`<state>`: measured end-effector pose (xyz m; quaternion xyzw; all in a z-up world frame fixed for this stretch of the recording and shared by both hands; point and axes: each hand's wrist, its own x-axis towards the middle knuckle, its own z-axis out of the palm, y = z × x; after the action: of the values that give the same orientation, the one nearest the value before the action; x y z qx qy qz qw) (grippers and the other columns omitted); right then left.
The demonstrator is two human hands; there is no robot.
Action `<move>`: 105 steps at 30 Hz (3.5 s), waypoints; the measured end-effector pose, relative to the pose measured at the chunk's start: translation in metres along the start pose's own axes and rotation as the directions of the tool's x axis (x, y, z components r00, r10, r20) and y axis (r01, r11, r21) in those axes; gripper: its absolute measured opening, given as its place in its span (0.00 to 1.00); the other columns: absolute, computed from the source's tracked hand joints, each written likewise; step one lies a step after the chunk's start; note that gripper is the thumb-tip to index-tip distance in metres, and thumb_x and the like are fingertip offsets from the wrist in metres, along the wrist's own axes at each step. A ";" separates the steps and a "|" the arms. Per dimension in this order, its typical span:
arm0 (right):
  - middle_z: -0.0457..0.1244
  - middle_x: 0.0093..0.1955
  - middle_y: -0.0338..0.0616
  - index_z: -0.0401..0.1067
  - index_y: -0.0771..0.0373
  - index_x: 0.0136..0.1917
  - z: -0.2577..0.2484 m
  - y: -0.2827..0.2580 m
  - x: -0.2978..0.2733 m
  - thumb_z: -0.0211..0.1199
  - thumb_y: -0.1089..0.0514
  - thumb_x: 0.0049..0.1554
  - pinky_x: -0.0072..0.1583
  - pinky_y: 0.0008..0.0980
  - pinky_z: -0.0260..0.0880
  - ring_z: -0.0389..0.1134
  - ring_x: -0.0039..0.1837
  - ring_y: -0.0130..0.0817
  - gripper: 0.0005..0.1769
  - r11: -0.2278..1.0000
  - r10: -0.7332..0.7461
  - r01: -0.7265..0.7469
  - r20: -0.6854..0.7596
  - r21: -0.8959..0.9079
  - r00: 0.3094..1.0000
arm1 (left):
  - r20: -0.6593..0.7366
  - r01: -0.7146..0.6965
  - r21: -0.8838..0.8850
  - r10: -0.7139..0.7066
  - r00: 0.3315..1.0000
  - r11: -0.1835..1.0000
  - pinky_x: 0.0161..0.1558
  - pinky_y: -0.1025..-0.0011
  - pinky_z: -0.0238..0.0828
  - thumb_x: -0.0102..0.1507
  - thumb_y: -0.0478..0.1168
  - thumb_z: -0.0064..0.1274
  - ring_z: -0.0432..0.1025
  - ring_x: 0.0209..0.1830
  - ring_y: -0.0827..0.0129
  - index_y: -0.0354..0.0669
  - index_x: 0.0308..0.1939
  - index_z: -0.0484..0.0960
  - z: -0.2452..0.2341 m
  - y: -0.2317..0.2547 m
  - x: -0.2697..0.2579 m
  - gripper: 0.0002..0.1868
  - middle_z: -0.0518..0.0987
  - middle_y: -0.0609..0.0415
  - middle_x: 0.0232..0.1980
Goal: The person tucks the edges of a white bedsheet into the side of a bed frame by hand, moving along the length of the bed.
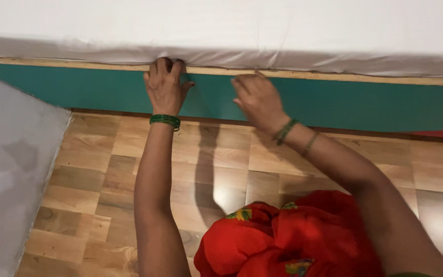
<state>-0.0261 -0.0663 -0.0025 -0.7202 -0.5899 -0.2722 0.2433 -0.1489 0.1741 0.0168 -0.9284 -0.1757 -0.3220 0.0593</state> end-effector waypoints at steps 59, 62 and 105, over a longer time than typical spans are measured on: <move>0.65 0.62 0.45 0.71 0.62 0.60 0.001 0.044 -0.008 0.72 0.60 0.48 0.61 0.41 0.70 0.67 0.61 0.45 0.26 0.981 0.081 -0.080 -0.001 0.178 0.997 | -0.154 -0.133 0.064 0.142 0.978 0.989 0.54 0.57 0.66 0.61 0.37 0.56 0.69 0.54 0.56 0.46 0.52 0.81 0.036 0.136 0.002 0.15 0.75 0.52 0.52; 0.65 0.66 0.46 0.70 0.62 0.62 -0.003 0.053 -0.020 0.71 0.58 0.47 0.65 0.43 0.67 0.67 0.65 0.45 0.30 0.994 -0.024 0.025 -0.007 0.103 1.000 | -0.119 -0.119 0.082 0.129 0.984 0.989 0.52 0.57 0.66 0.60 0.38 0.60 0.69 0.51 0.57 0.48 0.45 0.81 0.040 0.135 0.006 0.10 0.73 0.53 0.48; 0.72 0.47 0.43 0.78 0.57 0.56 -0.111 0.158 -0.085 0.73 0.55 0.53 0.45 0.36 0.75 0.74 0.45 0.40 0.18 0.922 0.306 -0.358 0.289 0.150 0.907 | 0.072 -0.178 0.003 0.177 0.982 0.984 0.40 0.61 0.71 0.49 0.46 0.70 0.74 0.39 0.58 0.46 0.34 0.81 0.026 0.249 0.030 0.16 0.75 0.51 0.36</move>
<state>0.1043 -0.2310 0.0161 -0.8117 -0.5092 -0.0694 0.2777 -0.0209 -0.0430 0.0158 -0.9510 -0.0956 -0.2812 0.0859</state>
